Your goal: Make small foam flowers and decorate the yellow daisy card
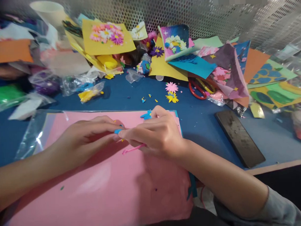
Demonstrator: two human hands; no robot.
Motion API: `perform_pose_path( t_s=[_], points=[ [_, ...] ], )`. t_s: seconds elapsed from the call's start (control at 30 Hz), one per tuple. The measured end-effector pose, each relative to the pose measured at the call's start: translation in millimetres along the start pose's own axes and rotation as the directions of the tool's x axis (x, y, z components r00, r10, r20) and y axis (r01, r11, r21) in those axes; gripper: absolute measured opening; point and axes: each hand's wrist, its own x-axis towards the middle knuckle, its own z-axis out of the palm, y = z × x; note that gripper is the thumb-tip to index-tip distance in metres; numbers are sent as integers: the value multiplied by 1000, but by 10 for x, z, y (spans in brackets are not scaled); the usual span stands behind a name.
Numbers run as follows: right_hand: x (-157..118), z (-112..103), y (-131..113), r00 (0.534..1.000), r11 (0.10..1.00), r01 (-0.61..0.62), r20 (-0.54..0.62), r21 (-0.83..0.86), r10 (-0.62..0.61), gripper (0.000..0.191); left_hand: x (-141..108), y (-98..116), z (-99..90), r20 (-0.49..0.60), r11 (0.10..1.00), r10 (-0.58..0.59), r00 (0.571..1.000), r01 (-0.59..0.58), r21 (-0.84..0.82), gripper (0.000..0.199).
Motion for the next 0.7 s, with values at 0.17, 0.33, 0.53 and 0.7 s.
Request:
perform_pose_path(
  t_s=[0.17, 0.33, 0.53, 0.7],
  points=[
    [39, -5, 32, 989, 983, -145, -13, 115, 148, 13, 20, 7, -8, -45, 998, 35, 998, -32, 61, 24],
    [65, 38, 21, 986, 975, -168, 4, 145, 169, 19, 14, -6, -10, -27, 991, 63, 998, -60, 116, 28],
    [71, 45, 2, 983, 963, -182, 22, 201, 181, 15, 13, -8, -5, -5, 985, 114, 993, -113, 131, 36],
    [71, 50, -20, 981, 940, -192, 33, 281, 190, 17, -1, -28, -7, 23, 985, 158, 987, -159, 63, 35]
  ],
)
